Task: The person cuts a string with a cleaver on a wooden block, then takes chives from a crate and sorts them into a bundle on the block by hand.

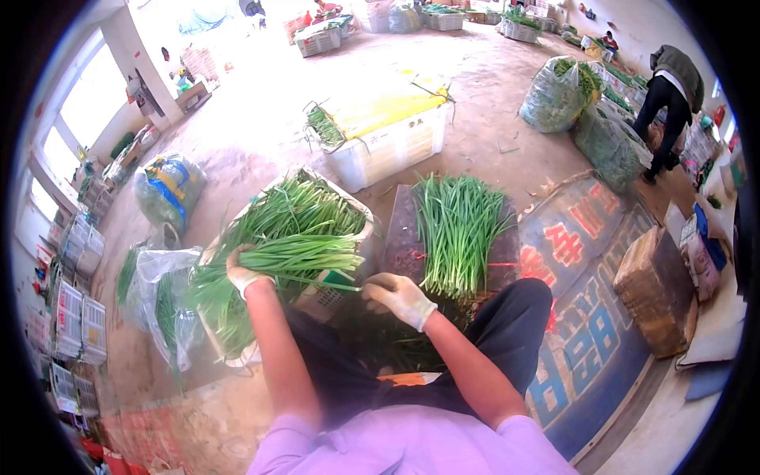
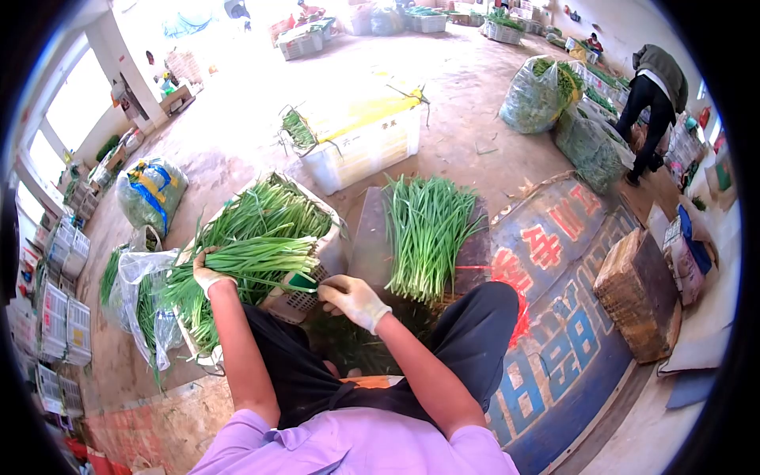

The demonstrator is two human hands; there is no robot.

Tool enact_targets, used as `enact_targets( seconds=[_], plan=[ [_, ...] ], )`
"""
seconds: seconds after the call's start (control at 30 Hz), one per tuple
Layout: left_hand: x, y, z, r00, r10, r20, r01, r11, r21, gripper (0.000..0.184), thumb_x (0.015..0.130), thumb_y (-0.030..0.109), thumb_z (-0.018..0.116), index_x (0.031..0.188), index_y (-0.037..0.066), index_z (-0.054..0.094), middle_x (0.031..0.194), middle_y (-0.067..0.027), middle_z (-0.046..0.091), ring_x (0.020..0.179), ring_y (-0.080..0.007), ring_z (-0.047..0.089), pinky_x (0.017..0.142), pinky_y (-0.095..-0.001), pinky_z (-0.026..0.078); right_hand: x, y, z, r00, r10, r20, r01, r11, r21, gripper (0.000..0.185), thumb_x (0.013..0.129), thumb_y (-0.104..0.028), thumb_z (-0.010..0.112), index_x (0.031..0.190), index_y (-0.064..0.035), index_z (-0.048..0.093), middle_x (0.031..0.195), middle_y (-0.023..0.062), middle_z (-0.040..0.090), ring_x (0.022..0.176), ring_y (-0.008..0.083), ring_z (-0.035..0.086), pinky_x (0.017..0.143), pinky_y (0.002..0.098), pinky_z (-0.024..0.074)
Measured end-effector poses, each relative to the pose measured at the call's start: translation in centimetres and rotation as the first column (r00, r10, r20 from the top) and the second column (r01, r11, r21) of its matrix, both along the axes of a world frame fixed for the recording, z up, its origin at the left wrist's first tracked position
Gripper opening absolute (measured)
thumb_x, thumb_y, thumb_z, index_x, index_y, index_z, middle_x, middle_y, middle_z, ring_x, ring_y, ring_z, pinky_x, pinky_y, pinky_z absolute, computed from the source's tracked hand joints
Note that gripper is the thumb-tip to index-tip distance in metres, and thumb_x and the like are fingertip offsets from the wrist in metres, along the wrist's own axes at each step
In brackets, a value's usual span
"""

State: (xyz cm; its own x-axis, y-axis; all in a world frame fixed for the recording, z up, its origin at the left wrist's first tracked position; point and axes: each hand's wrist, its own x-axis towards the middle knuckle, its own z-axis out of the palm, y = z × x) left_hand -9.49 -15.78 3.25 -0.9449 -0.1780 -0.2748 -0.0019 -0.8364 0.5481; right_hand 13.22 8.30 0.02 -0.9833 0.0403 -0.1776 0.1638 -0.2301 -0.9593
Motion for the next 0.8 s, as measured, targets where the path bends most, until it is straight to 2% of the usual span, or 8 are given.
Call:
enact_targets(
  seconds=[0.17, 0.27, 0.43, 0.57, 0.67, 0.73, 0.77, 0.8],
  plan=[
    [-0.2, 0.0, 0.1, 0.996, -0.073, 0.059, 0.066, 0.992, 0.106, 0.022, 0.082, 0.025, 0.055, 0.079, 0.004, 0.059, 0.083, -0.0126, 0.061, 0.078, -0.0308, 0.058, 0.075, -0.0475, 0.051, -0.1, -2.0, 2.5, 0.991, 0.131, -0.013, -0.132, 0.989, -0.061, 0.039, 0.098, -0.033, 0.059, 0.121, -0.0019, 0.061, 0.102, 0.0111, 0.069, 0.083, 0.0171, 0.068, 0.073, 0.0295, 0.0560],
    [-0.2, -0.1, 0.0, 0.998, -0.041, 0.055, 0.036, 0.996, 0.087, 0.022, 0.083, 0.026, 0.056, 0.080, 0.004, 0.059, 0.081, -0.0127, 0.061, 0.077, -0.0309, 0.058, 0.075, -0.0475, 0.051, 0.0, -2.2, 2.5, 0.989, 0.146, 0.036, -0.124, 0.928, -0.351, 0.047, 0.102, -0.038, 0.047, 0.130, -0.0002, 0.054, 0.103, 0.0202, 0.068, 0.082, 0.0252, 0.068, 0.073, 0.0359, 0.0562],
    [-0.1, -0.3, -0.4, 0.999, -0.046, -0.024, 0.046, 0.999, 0.012, 0.020, 0.084, 0.024, 0.054, 0.081, 0.005, 0.059, 0.082, -0.0125, 0.062, 0.078, -0.0307, 0.059, 0.077, -0.0458, 0.052, 0.2, -1.5, 2.3, 0.998, 0.049, 0.030, -0.021, 0.799, -0.600, 0.047, 0.101, -0.035, 0.049, 0.132, 0.0001, 0.053, 0.105, 0.0227, 0.067, 0.083, 0.0275, 0.069, 0.073, 0.0368, 0.0568],
    [-0.3, 0.0, -0.7, 0.997, -0.031, -0.064, 0.034, 0.998, 0.051, 0.021, 0.086, 0.024, 0.053, 0.084, 0.004, 0.059, 0.083, -0.0157, 0.063, 0.079, -0.0321, 0.060, 0.078, -0.0473, 0.052, 0.5, -2.4, 2.6, 0.999, 0.004, -0.038, -0.015, 0.957, -0.291, 0.036, 0.097, -0.023, 0.062, 0.124, 0.0010, 0.059, 0.103, 0.0200, 0.068, 0.088, 0.0253, 0.070, 0.076, 0.0354, 0.0582],
    [-0.3, -0.2, -0.9, 0.990, -0.082, -0.114, 0.080, 0.996, -0.025, 0.025, 0.087, 0.027, 0.052, 0.086, 0.004, 0.059, 0.083, -0.0161, 0.063, 0.079, -0.0328, 0.060, 0.078, -0.0481, 0.052, 0.4, -2.2, 0.1, 0.991, -0.059, -0.116, 0.062, 0.998, 0.024, 0.019, 0.093, -0.017, 0.066, 0.097, 0.0019, 0.070, 0.083, 0.0104, 0.071, 0.070, 0.0171, 0.070, 0.065, 0.0298, 0.0576],
    [-0.4, -0.9, -1.0, 0.978, -0.119, -0.169, 0.130, 0.990, 0.054, 0.023, 0.087, 0.027, 0.055, 0.086, 0.005, 0.060, 0.081, -0.0127, 0.063, 0.077, -0.0298, 0.061, 0.076, -0.0461, 0.052, 0.0, 0.4, -4.8, 0.991, 0.134, 0.029, -0.122, 0.769, 0.628, 0.020, 0.084, -0.018, 0.069, 0.094, -0.0010, 0.071, 0.085, 0.0169, 0.071, 0.074, 0.0233, 0.072, 0.070, 0.0349, 0.0561],
    [-0.3, -1.3, -1.1, 0.977, -0.122, -0.174, 0.134, 0.989, 0.057, 0.023, 0.087, 0.027, 0.055, 0.086, 0.005, 0.060, 0.081, -0.0127, 0.063, 0.077, -0.0298, 0.061, 0.076, -0.0461, 0.052, -0.9, 1.7, -10.5, 0.953, 0.272, 0.136, -0.239, 0.393, 0.888, 0.019, 0.082, -0.019, 0.069, 0.093, -0.0034, 0.072, 0.092, 0.0183, 0.072, 0.080, 0.0309, 0.070, 0.076, 0.0375, 0.0553],
    [-0.3, -1.9, -1.1, 0.960, -0.177, -0.219, 0.216, 0.962, 0.170, 0.019, 0.086, 0.024, 0.058, 0.086, 0.006, 0.060, 0.080, -0.0099, 0.063, 0.077, -0.0266, 0.061, 0.076, -0.0435, 0.052, 0.0, 2.8, -10.6, 0.952, 0.252, 0.173, -0.253, 0.332, 0.909, 0.021, 0.082, -0.020, 0.070, 0.095, -0.0035, 0.071, 0.095, 0.0183, 0.071, 0.084, 0.0330, 0.069, 0.079, 0.0383, 0.0547]
  ],
)
